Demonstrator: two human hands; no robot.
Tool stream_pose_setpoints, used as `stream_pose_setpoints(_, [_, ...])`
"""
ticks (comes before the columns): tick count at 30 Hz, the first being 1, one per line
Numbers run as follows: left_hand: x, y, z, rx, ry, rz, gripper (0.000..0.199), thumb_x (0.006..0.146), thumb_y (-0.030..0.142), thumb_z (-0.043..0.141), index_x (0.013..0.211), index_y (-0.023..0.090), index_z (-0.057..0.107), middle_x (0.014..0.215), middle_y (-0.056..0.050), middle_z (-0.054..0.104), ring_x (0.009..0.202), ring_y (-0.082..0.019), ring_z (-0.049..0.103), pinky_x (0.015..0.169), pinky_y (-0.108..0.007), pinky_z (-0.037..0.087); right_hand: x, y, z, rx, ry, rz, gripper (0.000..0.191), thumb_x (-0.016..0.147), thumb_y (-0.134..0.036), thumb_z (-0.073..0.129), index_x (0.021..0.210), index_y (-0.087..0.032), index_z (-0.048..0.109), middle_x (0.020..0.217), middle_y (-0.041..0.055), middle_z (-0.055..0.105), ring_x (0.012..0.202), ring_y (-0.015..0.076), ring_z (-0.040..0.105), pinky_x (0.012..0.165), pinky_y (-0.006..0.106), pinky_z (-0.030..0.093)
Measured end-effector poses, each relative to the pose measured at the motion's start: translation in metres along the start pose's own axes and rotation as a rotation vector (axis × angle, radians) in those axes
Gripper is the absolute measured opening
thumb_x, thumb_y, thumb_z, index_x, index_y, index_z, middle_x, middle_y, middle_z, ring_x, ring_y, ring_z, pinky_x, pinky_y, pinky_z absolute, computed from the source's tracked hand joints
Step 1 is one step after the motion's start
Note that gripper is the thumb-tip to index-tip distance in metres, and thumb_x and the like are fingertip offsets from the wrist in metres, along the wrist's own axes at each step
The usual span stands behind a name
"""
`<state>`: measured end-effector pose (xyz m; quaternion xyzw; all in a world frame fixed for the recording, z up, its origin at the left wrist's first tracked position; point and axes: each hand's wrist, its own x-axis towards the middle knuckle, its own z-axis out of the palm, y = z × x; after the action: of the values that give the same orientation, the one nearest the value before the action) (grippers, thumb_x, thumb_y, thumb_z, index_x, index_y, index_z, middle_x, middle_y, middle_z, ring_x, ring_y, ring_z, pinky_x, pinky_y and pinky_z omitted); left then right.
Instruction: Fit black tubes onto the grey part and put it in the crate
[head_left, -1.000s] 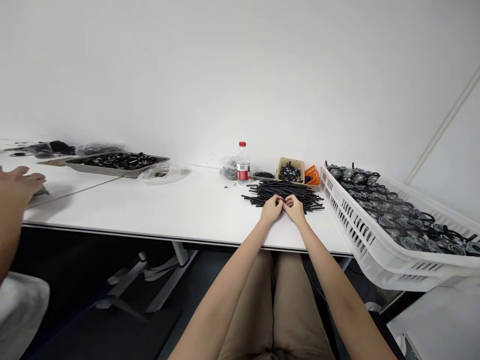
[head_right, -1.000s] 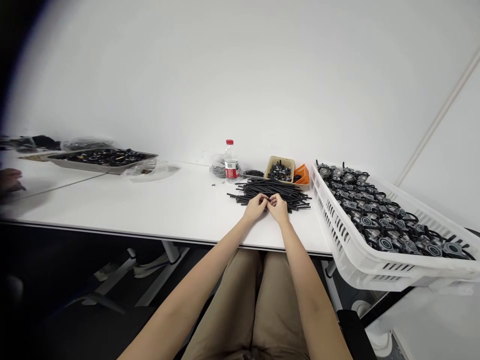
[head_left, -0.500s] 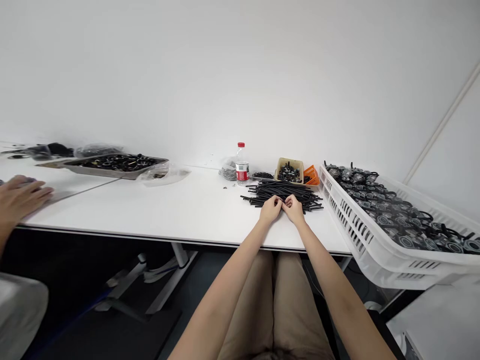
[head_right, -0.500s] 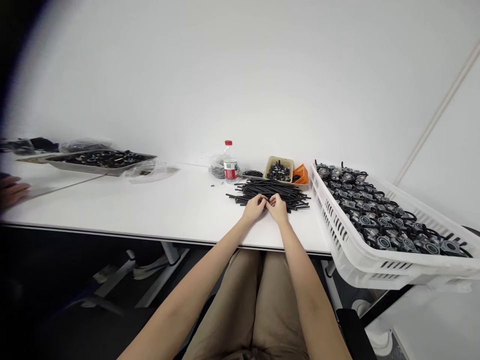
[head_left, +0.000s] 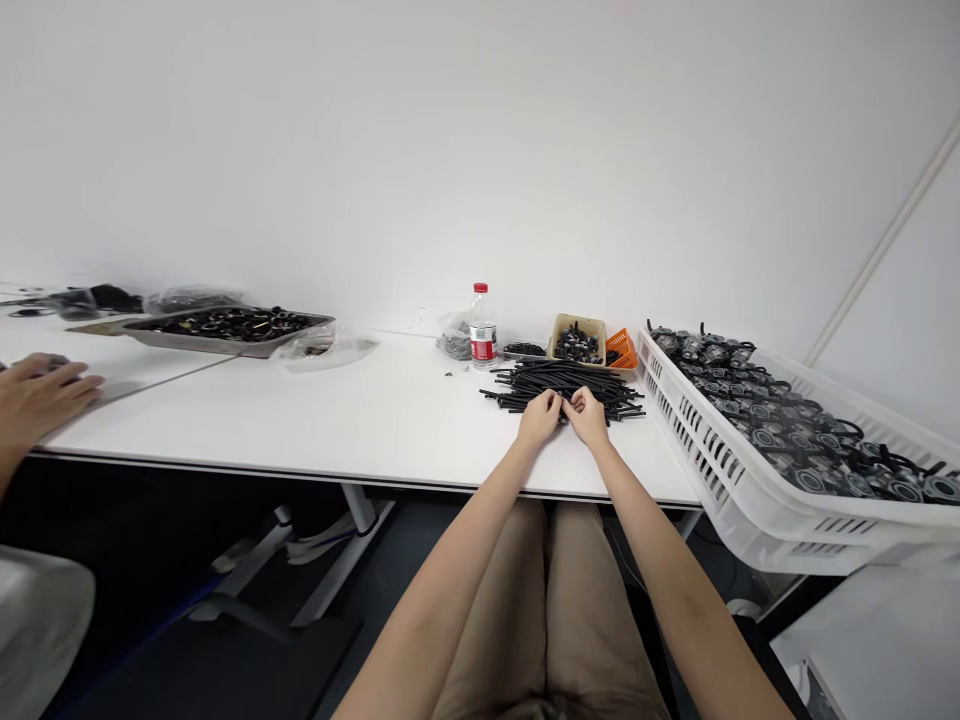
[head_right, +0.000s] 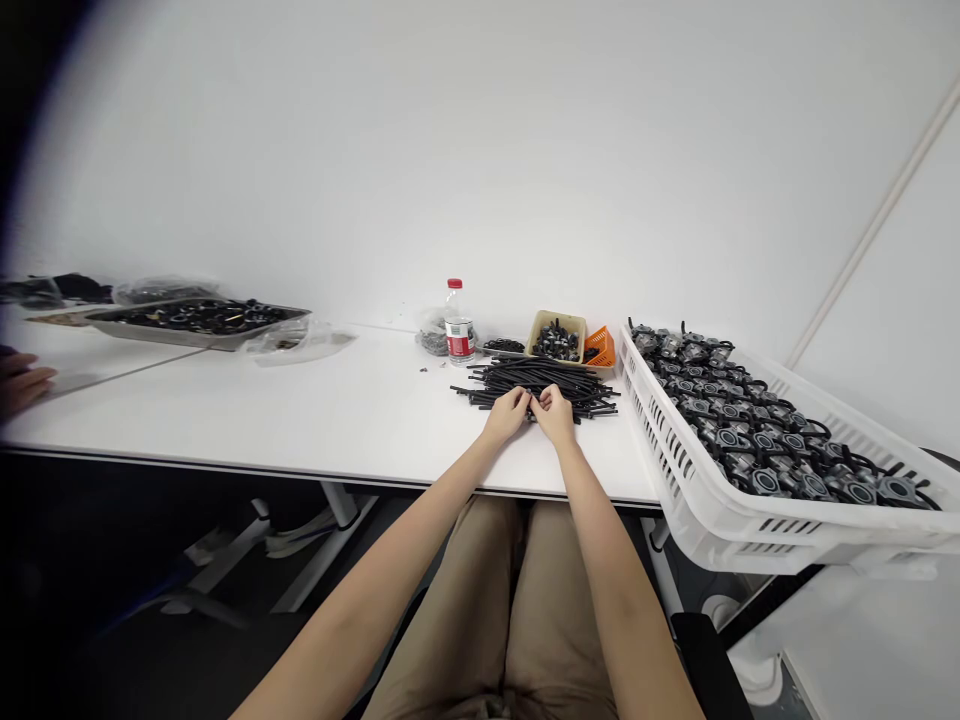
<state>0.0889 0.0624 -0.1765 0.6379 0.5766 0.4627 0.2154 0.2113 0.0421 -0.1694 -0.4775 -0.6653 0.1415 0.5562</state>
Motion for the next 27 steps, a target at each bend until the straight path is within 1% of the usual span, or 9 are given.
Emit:
stream_pose_setpoints(7, [0.0, -0.001, 0.002, -0.022, 0.007, 0.006, 0.025, 0.075, 0.045, 0.067, 0.073, 0.026, 0.052, 0.067, 0.006, 0.06, 0.092, -0.019, 0.056, 0.084, -0.026, 0.043, 0.001, 0.001, 0.001, 0.011, -0.018, 0.011, 0.018, 0.076, -0.036, 0.057, 0.074, -0.019, 0.05, 0.065, -0.0009, 0.055, 0.058, 0.0158, 0.052, 0.057, 0.025, 0.042])
stream_pose_setpoints(11, [-0.002, 0.0, 0.0, -0.044, -0.011, 0.017, 0.02, 0.078, 0.044, 0.064, 0.077, 0.026, 0.054, 0.07, 0.004, 0.061, 0.091, -0.02, 0.057, 0.084, -0.028, 0.043, 0.001, -0.001, 0.001, 0.008, -0.01, 0.015, 0.014, 0.075, -0.033, 0.055, 0.076, -0.019, 0.054, 0.065, -0.0002, 0.056, 0.059, 0.0167, 0.053, 0.059, 0.026, 0.043])
stream_pose_setpoints(15, [-0.003, 0.002, -0.002, -0.068, -0.026, 0.032, 0.019, 0.081, 0.043, 0.061, 0.082, 0.025, 0.055, 0.075, 0.001, 0.062, 0.093, -0.021, 0.056, 0.087, -0.032, 0.043, 0.001, -0.001, 0.0, 0.007, -0.009, 0.014, 0.013, 0.075, -0.032, 0.054, 0.076, -0.019, 0.055, 0.066, 0.0003, 0.057, 0.061, 0.0172, 0.054, 0.06, 0.026, 0.044])
stream_pose_setpoints(18, [-0.004, 0.003, -0.004, -0.078, -0.051, 0.057, 0.016, 0.085, 0.04, 0.058, 0.084, 0.024, 0.057, 0.078, 0.0, 0.063, 0.094, -0.021, 0.055, 0.087, -0.032, 0.043, 0.001, -0.001, 0.0, 0.01, -0.013, 0.015, 0.013, 0.075, -0.032, 0.054, 0.075, -0.019, 0.056, 0.066, 0.0003, 0.058, 0.06, 0.017, 0.054, 0.06, 0.026, 0.045])
stream_pose_setpoints(21, [-0.005, 0.004, -0.006, -0.085, -0.077, 0.091, 0.022, 0.089, 0.041, 0.054, 0.088, 0.02, 0.06, 0.088, -0.002, 0.063, 0.093, -0.021, 0.055, 0.087, -0.033, 0.045, 0.001, -0.001, 0.001, 0.01, -0.016, 0.019, 0.013, 0.075, -0.032, 0.054, 0.076, -0.019, 0.056, 0.067, 0.0005, 0.059, 0.06, 0.017, 0.054, 0.061, 0.026, 0.045])
stream_pose_setpoints(24, [-0.005, 0.004, -0.008, -0.09, -0.096, 0.12, 0.03, 0.09, 0.043, 0.052, 0.099, 0.015, 0.06, 0.102, -0.007, 0.059, 0.092, -0.02, 0.056, 0.086, -0.037, 0.049, 0.001, -0.002, 0.0, 0.01, -0.024, 0.022, 0.013, 0.075, -0.031, 0.054, 0.076, -0.019, 0.056, 0.068, 0.0006, 0.059, 0.062, 0.0172, 0.055, 0.062, 0.026, 0.046])
stream_pose_setpoints(27, [-0.005, 0.004, -0.009, -0.096, -0.12, 0.145, 0.03, 0.091, 0.04, 0.053, 0.108, 0.016, 0.057, 0.111, -0.008, 0.055, 0.096, -0.02, 0.056, 0.086, -0.037, 0.051, 0.001, -0.003, 0.0, 0.011, -0.03, 0.026, 0.012, 0.075, -0.031, 0.053, 0.076, -0.019, 0.056, 0.067, 0.0005, 0.059, 0.062, 0.0172, 0.056, 0.061, 0.026, 0.046])
